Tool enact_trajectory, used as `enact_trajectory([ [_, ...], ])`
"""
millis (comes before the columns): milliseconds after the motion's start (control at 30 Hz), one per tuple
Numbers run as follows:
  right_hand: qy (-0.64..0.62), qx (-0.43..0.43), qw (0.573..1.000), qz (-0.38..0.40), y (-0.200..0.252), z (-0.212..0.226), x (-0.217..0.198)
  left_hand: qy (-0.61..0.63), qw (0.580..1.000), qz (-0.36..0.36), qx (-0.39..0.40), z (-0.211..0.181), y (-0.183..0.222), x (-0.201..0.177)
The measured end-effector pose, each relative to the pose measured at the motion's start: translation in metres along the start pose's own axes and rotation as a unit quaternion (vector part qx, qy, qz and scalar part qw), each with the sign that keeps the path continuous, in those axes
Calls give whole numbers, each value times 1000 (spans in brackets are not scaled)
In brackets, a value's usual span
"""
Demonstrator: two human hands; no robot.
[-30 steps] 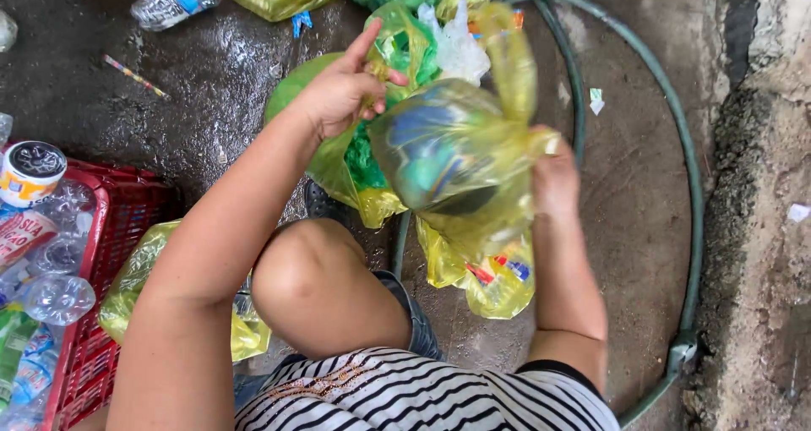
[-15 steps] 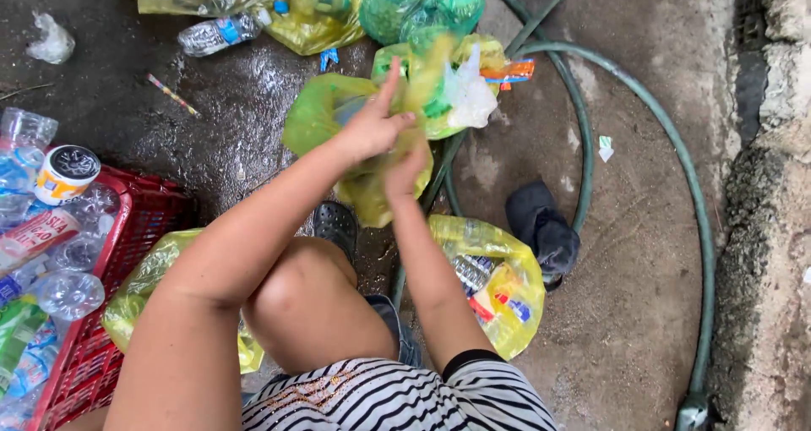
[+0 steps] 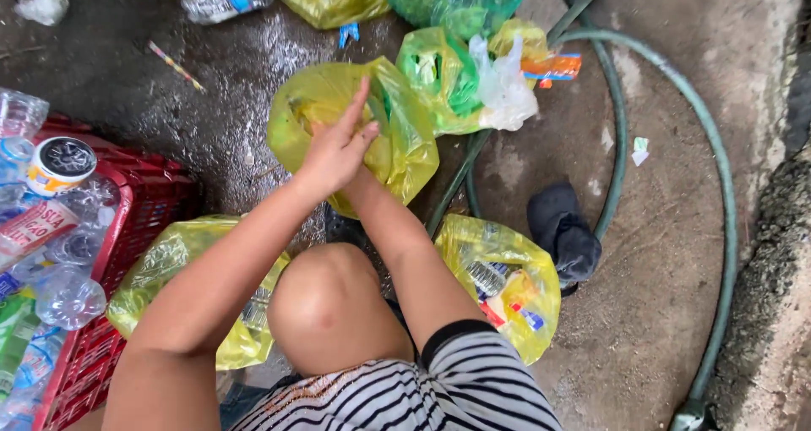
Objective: The person sits on the ground and sorts plastic bottles and cans from multiple plastic bags into a red crate. They repeatedly open bags, remove bottles and cans, and place them into the crate.
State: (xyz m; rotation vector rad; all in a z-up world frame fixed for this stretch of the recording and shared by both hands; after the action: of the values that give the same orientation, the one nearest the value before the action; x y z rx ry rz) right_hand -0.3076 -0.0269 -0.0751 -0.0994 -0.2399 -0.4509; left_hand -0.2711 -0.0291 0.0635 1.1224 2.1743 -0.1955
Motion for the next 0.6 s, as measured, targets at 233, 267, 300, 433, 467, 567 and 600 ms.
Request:
enact_trajectory([
  [233, 122, -27, 990, 69, -55, 11, 20, 47, 998, 12, -43, 47, 20, -36],
  [267, 142, -32, 987, 74, -58, 18, 19, 46, 998, 19, -39, 38, 16, -43],
  [300, 161, -33, 983, 82, -56, 24, 19, 73, 995, 16, -68, 36, 17, -49],
  [433, 241, -35, 961, 131, -11, 68, -29, 264, 962, -1, -63, 63, 7, -61],
  [467, 245, -27, 961, 128, 6, 81, -35, 270, 961, 4, -65, 69, 8, -64],
  [567, 524, -72, 832, 166, 61, 106, -59, 280, 959, 0, -36, 66, -13, -72],
  [600, 614, -34, 754, 229, 82, 82, -64, 285, 957, -11, -58, 69, -19, -77],
])
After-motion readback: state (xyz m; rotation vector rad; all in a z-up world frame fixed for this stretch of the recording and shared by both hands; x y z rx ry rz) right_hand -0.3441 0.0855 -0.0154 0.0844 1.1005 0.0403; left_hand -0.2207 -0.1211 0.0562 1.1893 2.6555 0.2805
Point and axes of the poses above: each hand's wrist, its own y-axis away from the middle knuckle, its own x-axis out of the palm, z = x × y, the point moved 10 cm from there along -y, towards the middle knuckle, and after that the axes turned 3 degrees about -y, right-handed, at the moved point
